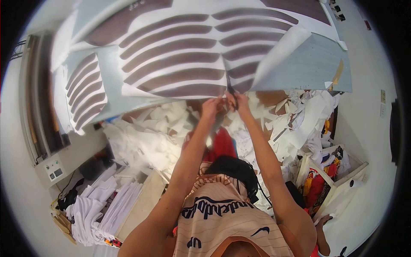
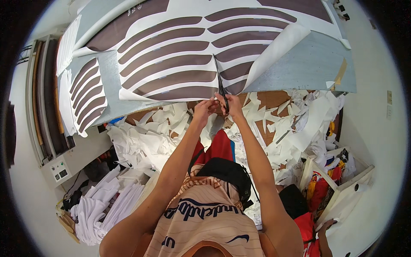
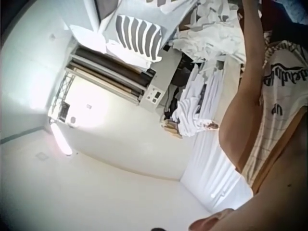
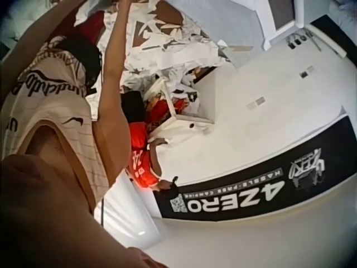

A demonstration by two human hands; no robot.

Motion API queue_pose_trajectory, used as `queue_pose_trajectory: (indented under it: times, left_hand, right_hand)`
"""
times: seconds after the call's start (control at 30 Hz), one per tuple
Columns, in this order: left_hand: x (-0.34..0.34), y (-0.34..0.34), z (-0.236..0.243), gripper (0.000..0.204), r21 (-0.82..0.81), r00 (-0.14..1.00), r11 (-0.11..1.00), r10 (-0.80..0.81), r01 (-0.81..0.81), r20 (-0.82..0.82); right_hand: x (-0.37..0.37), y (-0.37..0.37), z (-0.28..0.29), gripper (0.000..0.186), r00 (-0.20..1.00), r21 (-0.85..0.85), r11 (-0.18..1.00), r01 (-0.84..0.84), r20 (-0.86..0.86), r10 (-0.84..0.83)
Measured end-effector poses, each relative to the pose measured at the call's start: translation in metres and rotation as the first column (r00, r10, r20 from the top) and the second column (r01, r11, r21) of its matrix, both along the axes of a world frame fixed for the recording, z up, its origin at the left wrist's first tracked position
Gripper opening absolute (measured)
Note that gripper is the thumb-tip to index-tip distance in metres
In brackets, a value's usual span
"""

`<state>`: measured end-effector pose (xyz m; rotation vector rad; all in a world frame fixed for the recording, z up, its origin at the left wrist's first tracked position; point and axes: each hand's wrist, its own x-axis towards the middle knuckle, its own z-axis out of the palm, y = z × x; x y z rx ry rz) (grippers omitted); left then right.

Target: Cutting out garment patterns from a large sheet of printed fabric using scissors.

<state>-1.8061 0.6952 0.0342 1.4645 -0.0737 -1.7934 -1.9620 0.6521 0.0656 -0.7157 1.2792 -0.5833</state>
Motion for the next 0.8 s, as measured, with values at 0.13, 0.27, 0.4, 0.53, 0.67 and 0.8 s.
queue_pose_trajectory:
  times: [0.13,0.27,0.4,0.53,0.67,0.8]
  left_hand:
    - [-0.004,-0.002,-0.004,0.021,-0.018,1.000,1.000,0.000,0.000,-0.004]
    - [-0.004,-0.002,-0.005,0.024,0.004,0.998,0.998,0.061,-0.061,-0.004]
    - [0.003,-0.008,-0.007,0.023,0.025,0.997,0.996,-0.080,0.080,0.020]
    - [-0.002,-0.011,-0.002,0.023,-0.021,0.996,0.999,-0.047,0.045,-0.071]
    - [0.005,-0.018,-0.015,0.022,0.042,0.993,0.993,-0.112,0.113,-0.025]
    - [0.012,-0.021,-0.028,0.023,0.033,0.990,0.990,-0.134,0.135,-0.034]
  right_hand:
    - [-0.002,-0.007,0.002,0.031,0.984,0.052,0.993,0.105,0.141,-0.111]
    - [0.007,-0.017,0.017,0.033,0.999,0.038,0.999,0.018,-0.039,-0.016]
    - [0.013,-0.030,0.019,0.036,0.998,-0.044,0.998,0.053,0.038,-0.051]
    - [0.018,-0.052,0.014,0.035,0.996,0.058,0.995,0.082,0.030,-0.084]
    - [0.031,-0.079,0.016,0.032,0.993,0.126,0.986,0.114,0.003,-0.115]
    - [0.043,-0.098,0.015,0.033,0.995,0.073,0.992,0.103,-0.024,-0.101]
